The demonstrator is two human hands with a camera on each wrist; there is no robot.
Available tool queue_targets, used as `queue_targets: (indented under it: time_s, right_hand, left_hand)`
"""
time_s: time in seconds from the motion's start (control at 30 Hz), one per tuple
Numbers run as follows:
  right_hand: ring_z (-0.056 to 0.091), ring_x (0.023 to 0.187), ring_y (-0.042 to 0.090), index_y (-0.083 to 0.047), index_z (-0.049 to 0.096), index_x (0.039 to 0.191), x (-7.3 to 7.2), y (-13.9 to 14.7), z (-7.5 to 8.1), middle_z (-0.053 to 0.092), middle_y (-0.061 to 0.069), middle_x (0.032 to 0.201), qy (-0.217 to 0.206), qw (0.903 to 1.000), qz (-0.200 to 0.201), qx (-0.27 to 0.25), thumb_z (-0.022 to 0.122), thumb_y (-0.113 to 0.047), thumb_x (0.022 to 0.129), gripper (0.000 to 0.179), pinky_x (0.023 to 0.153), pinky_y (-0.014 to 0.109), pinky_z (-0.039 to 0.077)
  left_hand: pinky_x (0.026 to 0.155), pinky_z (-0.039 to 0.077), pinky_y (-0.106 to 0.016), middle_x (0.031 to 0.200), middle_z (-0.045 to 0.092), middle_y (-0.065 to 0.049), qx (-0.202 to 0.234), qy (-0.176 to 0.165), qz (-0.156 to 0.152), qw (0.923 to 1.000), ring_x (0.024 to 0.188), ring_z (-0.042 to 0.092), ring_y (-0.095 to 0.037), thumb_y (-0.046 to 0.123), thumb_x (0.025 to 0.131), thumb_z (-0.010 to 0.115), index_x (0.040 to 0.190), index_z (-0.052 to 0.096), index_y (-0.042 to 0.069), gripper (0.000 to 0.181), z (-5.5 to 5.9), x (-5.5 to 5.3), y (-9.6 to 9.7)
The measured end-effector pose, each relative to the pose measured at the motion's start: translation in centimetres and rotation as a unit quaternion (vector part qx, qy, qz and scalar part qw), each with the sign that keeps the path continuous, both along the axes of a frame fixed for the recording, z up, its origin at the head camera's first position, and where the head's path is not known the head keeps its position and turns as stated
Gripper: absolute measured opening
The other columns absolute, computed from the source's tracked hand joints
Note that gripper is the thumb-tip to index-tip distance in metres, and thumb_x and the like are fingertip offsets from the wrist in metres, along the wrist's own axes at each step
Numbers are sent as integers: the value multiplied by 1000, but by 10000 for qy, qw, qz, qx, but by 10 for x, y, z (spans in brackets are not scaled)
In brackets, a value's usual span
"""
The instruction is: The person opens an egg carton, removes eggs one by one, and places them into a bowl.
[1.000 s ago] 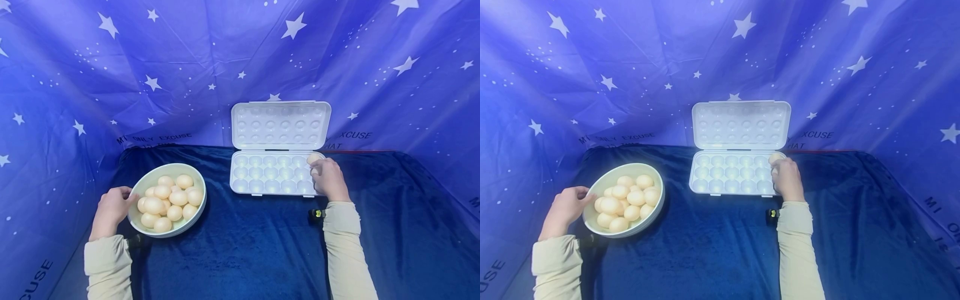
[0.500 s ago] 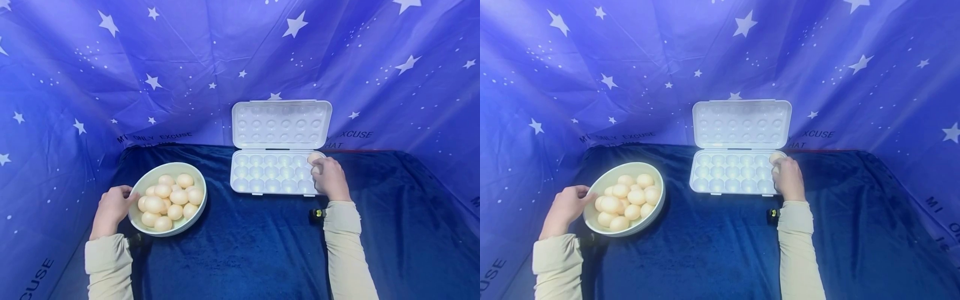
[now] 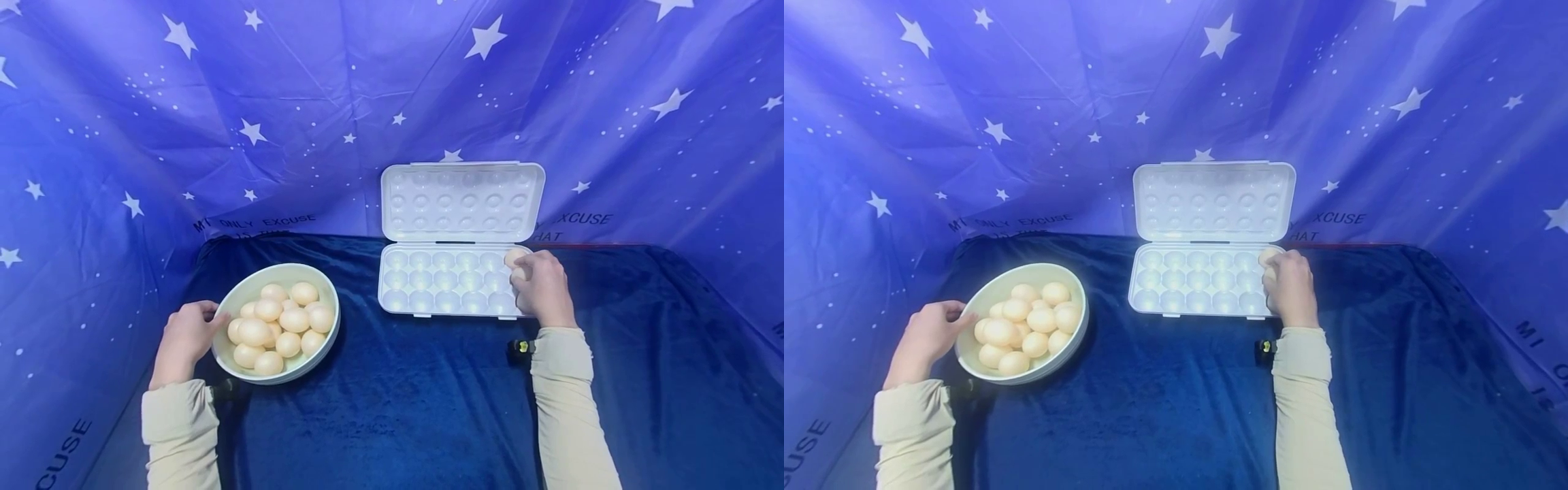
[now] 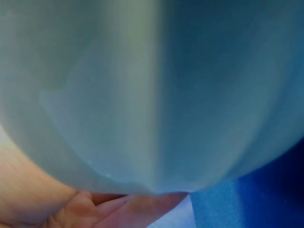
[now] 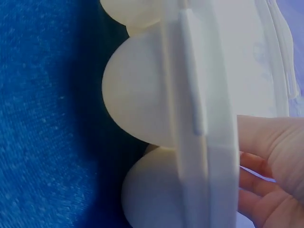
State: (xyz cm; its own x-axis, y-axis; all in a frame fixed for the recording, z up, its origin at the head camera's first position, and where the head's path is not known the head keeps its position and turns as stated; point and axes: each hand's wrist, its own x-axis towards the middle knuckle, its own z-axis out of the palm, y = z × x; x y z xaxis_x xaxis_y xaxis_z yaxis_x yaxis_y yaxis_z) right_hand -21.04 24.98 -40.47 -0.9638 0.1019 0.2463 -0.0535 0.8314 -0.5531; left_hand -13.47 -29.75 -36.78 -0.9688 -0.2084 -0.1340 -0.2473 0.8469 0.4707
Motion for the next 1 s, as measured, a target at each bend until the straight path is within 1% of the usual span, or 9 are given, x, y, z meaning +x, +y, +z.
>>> queue_targets:
  time_s: [0.17, 0.23, 0.4, 0.5, 0.57, 0.7, 0.8, 1.0]
  right_hand:
    - [53, 116, 49, 8, 68, 113, 1, 1, 1, 59, 29, 121, 71, 10000, -30, -59, 69, -3, 85, 30, 101, 60, 39]
    - [54, 113, 50, 7, 67, 115, 2, 1, 2, 59, 29, 120, 134, 9998, -63, -98, 69, -4, 84, 33, 99, 61, 40]
    - [56, 106, 50, 6, 66, 116, 3, -1, 6, 61, 29, 119, 464, 9986, -104, -209, 71, -6, 81, 38, 94, 60, 42]
    - [58, 103, 48, 5, 68, 116, 3, -3, 10, 62, 27, 117, 605, 9978, -68, -246, 72, -4, 80, 37, 92, 59, 44]
    - [58, 102, 46, 4, 69, 115, 4, -7, 14, 63, 25, 116, 704, 9971, -35, -282, 72, -2, 79, 36, 91, 58, 44]
    - [59, 102, 44, 5, 70, 111, 5, -18, 21, 64, 23, 114, 1060, 9935, 62, -414, 72, 2, 76, 35, 91, 55, 44]
    - [60, 103, 43, 5, 71, 108, 5, -27, 24, 65, 22, 112, 1377, 9891, 127, -512, 72, 5, 74, 34, 91, 53, 45]
    - [62, 103, 41, 5, 72, 105, 7, -45, 31, 67, 21, 111, 1657, 9840, 271, -592, 73, 6, 72, 32, 91, 52, 46]
  left_hand:
    - [84, 52, -58, 115, 63, -35, -5, 4, 6, 10000, 97, 66, -46, 20, 99, 56, 121, 59, -14, 40, -1, 0, 1]
    - [85, 52, -58, 115, 63, -35, -9, 15, 2, 10000, 97, 66, -47, 20, 99, 56, 121, 59, -15, 40, -1, 0, 0]
    - [84, 52, -58, 115, 64, -35, 9, 52, 7, 10000, 96, 66, -46, 19, 99, 56, 120, 59, -14, 40, -2, 0, 0]
    - [85, 52, -59, 117, 62, -36, 59, -13, 22, 10000, 97, 66, -47, 19, 99, 55, 121, 59, -15, 41, -2, 0, 0]
    - [86, 51, -60, 118, 61, -36, 86, -74, 33, 9999, 98, 65, -47, 20, 100, 55, 122, 58, -15, 41, -1, 0, 0]
    - [87, 51, -61, 120, 60, -37, 135, -155, 57, 9998, 99, 65, -48, 20, 101, 54, 124, 57, -15, 42, 0, 0, 0]
    - [87, 51, -60, 118, 61, -36, 138, -132, 54, 9998, 99, 65, -47, 20, 100, 54, 123, 57, -14, 42, 0, 0, 0]
    - [86, 52, -58, 116, 63, -35, 107, -44, 73, 9999, 97, 66, -46, 20, 100, 55, 122, 59, -14, 40, -1, 0, 1]
